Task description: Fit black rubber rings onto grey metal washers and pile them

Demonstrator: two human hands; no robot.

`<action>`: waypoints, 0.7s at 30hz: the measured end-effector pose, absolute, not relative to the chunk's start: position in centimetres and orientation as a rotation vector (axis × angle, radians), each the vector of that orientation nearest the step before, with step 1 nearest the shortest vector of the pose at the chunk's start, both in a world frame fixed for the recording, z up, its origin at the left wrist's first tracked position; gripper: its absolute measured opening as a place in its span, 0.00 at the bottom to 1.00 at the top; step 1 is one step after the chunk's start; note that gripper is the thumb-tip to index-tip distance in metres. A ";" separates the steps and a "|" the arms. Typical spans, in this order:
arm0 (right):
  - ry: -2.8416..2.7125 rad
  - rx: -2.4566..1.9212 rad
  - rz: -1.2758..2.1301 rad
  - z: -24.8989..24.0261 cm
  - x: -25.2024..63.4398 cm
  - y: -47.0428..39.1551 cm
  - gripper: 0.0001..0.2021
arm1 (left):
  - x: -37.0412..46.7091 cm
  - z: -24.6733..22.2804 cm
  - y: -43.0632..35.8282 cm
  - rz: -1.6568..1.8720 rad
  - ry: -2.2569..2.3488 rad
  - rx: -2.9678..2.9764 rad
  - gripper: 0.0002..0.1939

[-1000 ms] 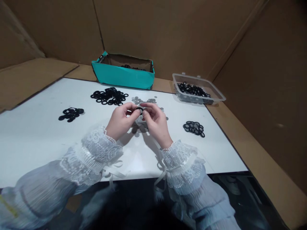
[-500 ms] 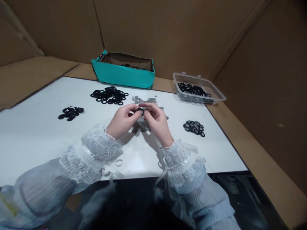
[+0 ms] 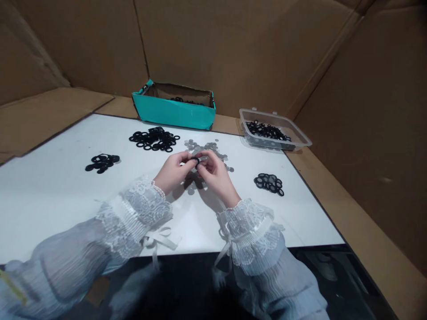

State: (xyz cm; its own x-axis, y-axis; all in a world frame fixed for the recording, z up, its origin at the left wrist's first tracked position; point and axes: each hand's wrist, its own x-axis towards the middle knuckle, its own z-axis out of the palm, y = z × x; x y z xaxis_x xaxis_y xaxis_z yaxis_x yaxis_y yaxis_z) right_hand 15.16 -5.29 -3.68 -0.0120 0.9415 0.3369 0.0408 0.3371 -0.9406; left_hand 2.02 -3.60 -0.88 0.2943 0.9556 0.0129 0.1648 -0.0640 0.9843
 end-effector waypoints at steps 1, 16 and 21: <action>-1.420 -0.988 0.963 -3.7 15.3 -5.2 0.10 | 2.0 -1.1 -3.5 0.909 1.076 1.512 0.05; -1.391 -1.091 1.078 -3.6 15.6 -5.2 0.13 | 2.3 -2.0 -3.4 0.851 1.015 1.513 0.06; -1.370 -1.072 0.874 -4.1 14.8 -5.3 0.11 | 2.5 -2.1 -3.5 0.907 1.019 1.401 0.04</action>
State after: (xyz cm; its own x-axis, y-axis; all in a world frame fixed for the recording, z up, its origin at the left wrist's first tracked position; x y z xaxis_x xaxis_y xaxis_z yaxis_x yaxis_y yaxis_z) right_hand 14.84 -5.33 -4.11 0.0470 0.9473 0.3170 0.1122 0.3103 -0.9440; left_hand 2.49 -3.52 -2.06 0.3305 0.9434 -0.0261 0.0839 -0.0018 0.9965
